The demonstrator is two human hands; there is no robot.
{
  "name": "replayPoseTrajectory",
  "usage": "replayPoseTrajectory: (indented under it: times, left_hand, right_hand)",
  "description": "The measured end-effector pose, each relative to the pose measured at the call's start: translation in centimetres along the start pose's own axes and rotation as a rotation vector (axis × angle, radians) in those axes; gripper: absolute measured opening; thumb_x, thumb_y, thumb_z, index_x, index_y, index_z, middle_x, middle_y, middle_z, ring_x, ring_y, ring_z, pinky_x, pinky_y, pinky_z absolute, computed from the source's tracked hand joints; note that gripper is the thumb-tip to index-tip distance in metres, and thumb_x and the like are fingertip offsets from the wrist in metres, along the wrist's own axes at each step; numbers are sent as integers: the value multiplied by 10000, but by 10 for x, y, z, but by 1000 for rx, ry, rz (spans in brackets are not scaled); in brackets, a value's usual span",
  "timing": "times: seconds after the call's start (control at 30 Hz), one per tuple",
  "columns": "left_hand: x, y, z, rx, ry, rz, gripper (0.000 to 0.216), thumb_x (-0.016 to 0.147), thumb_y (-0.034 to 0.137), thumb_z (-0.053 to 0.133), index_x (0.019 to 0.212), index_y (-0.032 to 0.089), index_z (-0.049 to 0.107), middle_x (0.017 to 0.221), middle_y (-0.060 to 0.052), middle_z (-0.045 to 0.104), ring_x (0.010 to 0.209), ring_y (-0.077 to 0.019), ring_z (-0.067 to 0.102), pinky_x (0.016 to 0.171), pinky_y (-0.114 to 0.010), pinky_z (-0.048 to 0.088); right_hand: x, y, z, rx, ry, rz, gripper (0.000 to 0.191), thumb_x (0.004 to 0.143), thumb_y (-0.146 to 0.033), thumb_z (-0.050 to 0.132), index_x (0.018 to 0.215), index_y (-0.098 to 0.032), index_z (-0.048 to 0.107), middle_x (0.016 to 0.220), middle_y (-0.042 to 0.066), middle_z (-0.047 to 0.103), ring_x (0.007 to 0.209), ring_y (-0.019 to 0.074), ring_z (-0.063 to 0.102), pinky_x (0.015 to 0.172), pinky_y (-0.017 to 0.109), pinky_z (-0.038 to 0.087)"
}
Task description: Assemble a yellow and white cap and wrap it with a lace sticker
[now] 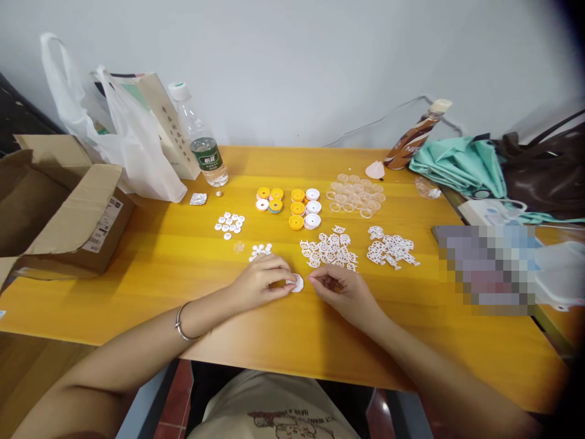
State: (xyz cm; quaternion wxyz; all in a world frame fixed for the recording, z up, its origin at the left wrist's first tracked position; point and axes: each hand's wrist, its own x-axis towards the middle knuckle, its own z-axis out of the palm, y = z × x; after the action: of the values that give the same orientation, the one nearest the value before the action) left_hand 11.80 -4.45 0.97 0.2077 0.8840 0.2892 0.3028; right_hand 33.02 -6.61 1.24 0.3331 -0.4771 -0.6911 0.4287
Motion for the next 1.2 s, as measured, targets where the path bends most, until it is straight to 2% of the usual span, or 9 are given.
replayPoseTrajectory:
  times: [0.13, 0.6, 0.83, 1.0, 1.1, 1.2]
  left_hand:
    - [0, -2, 2, -10, -30, -29, 154, 830, 254, 554, 913, 175, 657, 836, -57, 629, 771, -142, 556, 707, -284, 413]
    - [1, -4, 3, -19, -93, -70, 179, 848, 268, 531, 936, 178, 658, 851, -47, 609, 787, -130, 544, 722, -265, 404]
    - [2, -3, 4, -14, -96, -69, 176, 842, 272, 539, 926, 179, 662, 864, -52, 607, 802, -136, 545, 730, -269, 419]
    - [1, 0, -3, 1, -71, -56, 190, 846, 277, 539, 958, 173, 651, 877, -58, 618, 808, -138, 557, 741, -286, 444]
    - [-5, 3, -9, 47, -62, -17, 197, 858, 237, 519, 998, 155, 629, 917, -74, 632, 850, -144, 573, 775, -303, 467]
    - [-13, 5, -11, 110, -93, 22, 219, 866, 201, 493, 1048, 150, 605, 992, -92, 639, 928, -158, 587, 819, -324, 490]
  right_hand:
    - [0, 2, 0, -98, -26, -45, 98, 781, -249, 546, 779, -190, 623, 611, -5, 556, 522, 100, 476, 469, 212, 386]
    - [-1, 0, 4, -161, -38, -114, 61, 759, -188, 556, 776, -180, 614, 593, -24, 508, 489, 83, 446, 449, 193, 384]
    - [-2, 9, 11, -206, -13, -188, 64, 746, -195, 588, 808, -189, 577, 590, -38, 487, 481, 78, 434, 437, 181, 375]
    - [-3, 11, 10, -268, 4, -251, 67, 762, -227, 603, 811, -188, 581, 595, -31, 499, 496, 89, 459, 454, 192, 395]
    - [-3, 12, 8, -310, 12, -368, 52, 780, -222, 597, 821, -190, 591, 663, 4, 556, 588, 117, 532, 535, 223, 457]
    - [-2, 14, 8, -307, 20, -519, 102, 801, -187, 581, 902, -204, 590, 823, 50, 631, 787, 156, 599, 710, 285, 504]
